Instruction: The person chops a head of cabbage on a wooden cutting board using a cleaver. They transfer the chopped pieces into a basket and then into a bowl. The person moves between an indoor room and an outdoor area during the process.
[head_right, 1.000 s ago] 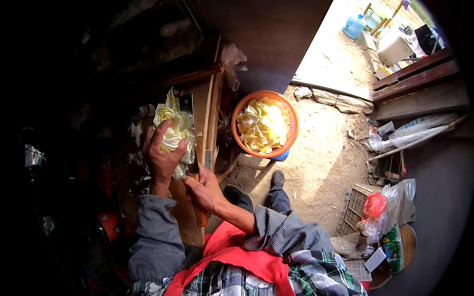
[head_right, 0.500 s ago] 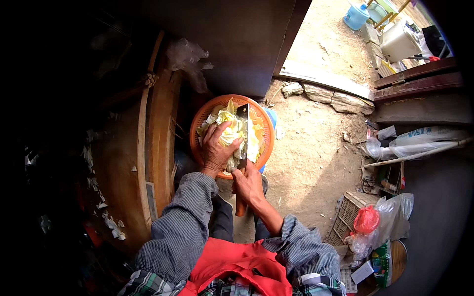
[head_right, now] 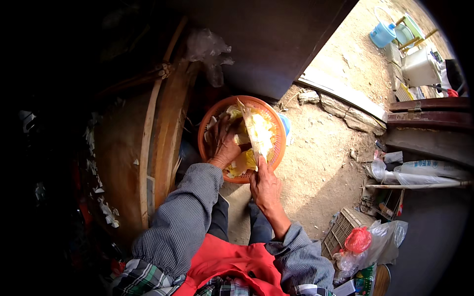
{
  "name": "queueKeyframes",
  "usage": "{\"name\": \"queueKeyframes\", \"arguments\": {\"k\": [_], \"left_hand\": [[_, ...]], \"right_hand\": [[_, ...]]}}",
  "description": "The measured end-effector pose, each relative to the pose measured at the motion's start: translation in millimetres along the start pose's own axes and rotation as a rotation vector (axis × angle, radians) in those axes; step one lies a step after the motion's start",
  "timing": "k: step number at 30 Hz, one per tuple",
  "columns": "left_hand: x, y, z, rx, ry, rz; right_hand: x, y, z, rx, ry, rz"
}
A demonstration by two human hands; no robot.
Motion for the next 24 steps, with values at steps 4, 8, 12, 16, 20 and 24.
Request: {"name": "queueKeyframes", "arguments": {"k": [4, 8, 12, 16, 20, 24], "left_hand": [[14, -52, 1, 0.094, -0.086, -0.203], [37, -145, 9, 0.154, -0.029, -0.194], [76, -249, -26, 0.467, 0.13, 0.299], [81, -327, -142, 0.367, -0.125, 0.456], [45, -349, -255, 0.487, -0.572, 0.202], [10, -299, -337, 0.328, -0.387, 0.212]], "right_hand": [[16, -26, -14, -0.105, -0.029, -0.014], [21, -52, -76, -0.204, -0.148, -0.063], [3, -52, -167, -0.109, -0.462, -0.094], [-32, -27, -242, 0.119, -0.38, -0.189], [-53, -10, -295, 0.236, -0.402, -0.185], [-67, 24, -322, 0.388, -0.356, -0.248]]}}
Point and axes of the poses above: each hand's wrist, its own x-axis away from the middle knuckle, its own y-axis out of the palm, z = x × y, the point moved 1 cm from there along -x, towards the middle knuckle, and after that the axes turned 7 degrees about -x, right-handed, at the moved point
